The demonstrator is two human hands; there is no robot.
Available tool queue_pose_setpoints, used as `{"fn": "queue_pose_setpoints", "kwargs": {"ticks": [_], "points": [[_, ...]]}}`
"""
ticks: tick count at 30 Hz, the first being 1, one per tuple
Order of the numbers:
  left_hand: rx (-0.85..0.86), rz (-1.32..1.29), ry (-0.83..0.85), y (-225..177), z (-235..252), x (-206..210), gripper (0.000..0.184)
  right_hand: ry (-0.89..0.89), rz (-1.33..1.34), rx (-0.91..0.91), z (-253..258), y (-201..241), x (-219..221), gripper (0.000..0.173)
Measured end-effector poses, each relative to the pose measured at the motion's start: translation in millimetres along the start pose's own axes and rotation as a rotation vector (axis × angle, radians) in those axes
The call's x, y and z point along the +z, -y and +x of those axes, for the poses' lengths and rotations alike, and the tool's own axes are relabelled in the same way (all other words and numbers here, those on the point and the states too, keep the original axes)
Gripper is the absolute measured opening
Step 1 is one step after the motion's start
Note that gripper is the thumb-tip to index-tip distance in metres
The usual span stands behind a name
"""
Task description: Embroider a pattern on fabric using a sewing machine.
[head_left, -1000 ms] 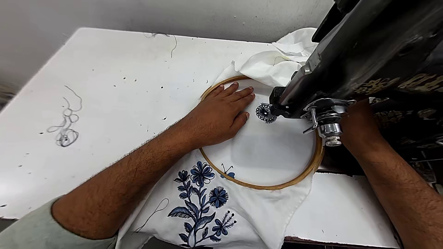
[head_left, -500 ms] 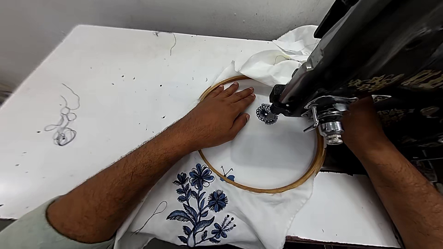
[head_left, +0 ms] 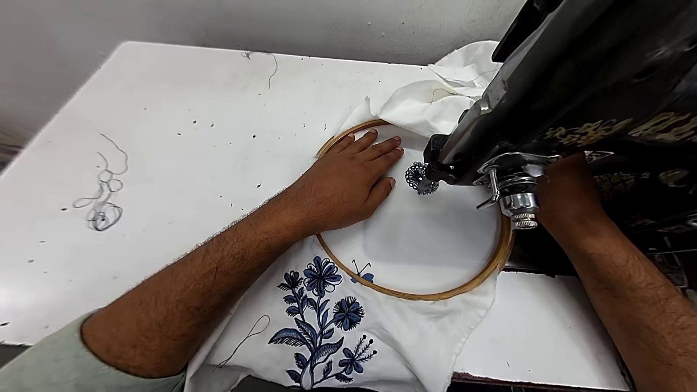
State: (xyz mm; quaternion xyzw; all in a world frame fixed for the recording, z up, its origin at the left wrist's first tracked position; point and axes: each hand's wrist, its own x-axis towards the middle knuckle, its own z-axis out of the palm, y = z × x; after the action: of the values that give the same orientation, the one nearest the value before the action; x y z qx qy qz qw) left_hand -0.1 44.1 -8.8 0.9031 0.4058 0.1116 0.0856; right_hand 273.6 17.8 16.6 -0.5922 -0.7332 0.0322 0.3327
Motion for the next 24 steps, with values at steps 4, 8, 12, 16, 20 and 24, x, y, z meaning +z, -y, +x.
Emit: {"fn": "queue_pose_setpoints", "kwargs": {"ticks": [4, 8, 12, 16, 20, 24], "points": [[-0.006, 0.003, 0.013, -2.1, -1.2, -1.6, 0.056, 0.004, 0.004, 0.006, 0.1, 0.5, -0.7, 0.024], [-0.003, 0.012, 0.027, -4.6, -3.2, -1.8, 0.057, 0.016, -0.009, 0.009, -0.4, -2.6, 0.2, 0.027], [-0.006, 0.008, 0.009, -1.9, 1.0, 0.2, 0.056, 0.012, 0.015, 0.025, 0.7, 0.2, -0.7, 0.028], [-0.008, 0.006, 0.01, -5.5, -3.7, -0.6, 0.056, 0.03, -0.01, 0.019, -0.6, -1.9, -0.9, 0.022], [-0.003, 0.001, 0.01, -5.9, -2.3, 0.0, 0.056, 0.023, 0.001, 0.03, -0.5, -1.1, -1.2, 0.026], [-0.005, 0.007, 0.004, -4.2, -0.3, -0.3, 0.056, 0.007, 0.006, 0.012, 1.1, -2.1, 0.2, 0.03]]}}
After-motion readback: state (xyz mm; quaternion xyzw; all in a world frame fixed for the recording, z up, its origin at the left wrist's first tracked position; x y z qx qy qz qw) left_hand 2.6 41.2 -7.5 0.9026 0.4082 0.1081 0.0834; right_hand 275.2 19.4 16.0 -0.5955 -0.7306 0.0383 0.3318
